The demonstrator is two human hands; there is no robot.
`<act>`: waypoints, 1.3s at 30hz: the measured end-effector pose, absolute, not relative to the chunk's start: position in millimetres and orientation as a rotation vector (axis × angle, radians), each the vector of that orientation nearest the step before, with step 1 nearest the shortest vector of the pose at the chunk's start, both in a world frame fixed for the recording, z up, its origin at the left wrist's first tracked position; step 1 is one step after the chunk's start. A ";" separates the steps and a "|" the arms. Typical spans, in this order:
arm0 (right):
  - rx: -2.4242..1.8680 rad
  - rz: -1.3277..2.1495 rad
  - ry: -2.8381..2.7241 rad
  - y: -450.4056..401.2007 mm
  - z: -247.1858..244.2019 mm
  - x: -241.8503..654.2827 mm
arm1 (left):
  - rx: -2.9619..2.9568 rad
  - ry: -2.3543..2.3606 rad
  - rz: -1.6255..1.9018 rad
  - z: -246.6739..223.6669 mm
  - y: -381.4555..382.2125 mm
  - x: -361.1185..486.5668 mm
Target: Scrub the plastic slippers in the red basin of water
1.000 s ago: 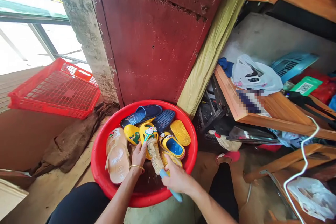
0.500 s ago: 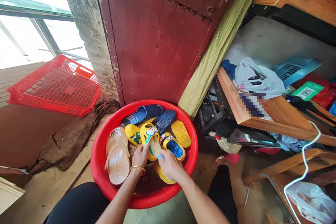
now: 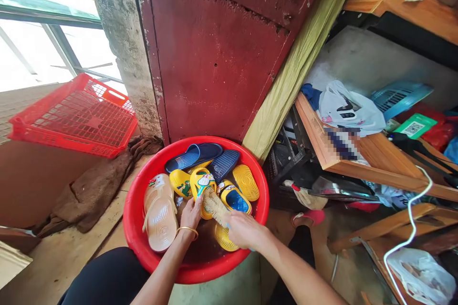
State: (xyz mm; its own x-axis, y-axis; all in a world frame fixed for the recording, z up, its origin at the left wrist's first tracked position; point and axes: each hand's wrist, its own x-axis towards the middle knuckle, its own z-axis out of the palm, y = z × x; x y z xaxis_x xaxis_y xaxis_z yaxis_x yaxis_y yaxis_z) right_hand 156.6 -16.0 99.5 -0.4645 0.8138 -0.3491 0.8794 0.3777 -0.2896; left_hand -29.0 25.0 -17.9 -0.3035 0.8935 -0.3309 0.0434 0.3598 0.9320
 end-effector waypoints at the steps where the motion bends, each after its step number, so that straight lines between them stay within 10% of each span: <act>1: 1.601 -0.660 2.476 -9.1 99.5 151.7 | 0.846 1.643 1.081 -17.3 25.0 -28.7; 20: 1.678 -0.799 2.501 -77.6 130.9 214.3 | 1.187 1.809 1.070 -3.0 22.7 -30.9; 29: 2.420 -2.062 2.085 -86.6 69.0 222.8 | 2.007 2.082 1.045 61.0 54.6 -61.5; 39: 2.537 -2.582 2.007 -89.4 19.3 215.4 | 1.942 2.405 0.898 84.7 109.7 -83.8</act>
State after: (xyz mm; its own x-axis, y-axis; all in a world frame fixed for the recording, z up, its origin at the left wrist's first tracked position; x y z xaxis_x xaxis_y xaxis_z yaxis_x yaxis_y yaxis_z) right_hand 215.4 -89.4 19.3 0.0369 0.9825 -0.1823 -0.0654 -0.1797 -0.9815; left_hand -83.8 109.7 84.7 -0.2704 0.8785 0.3939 0.9217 0.1179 0.3696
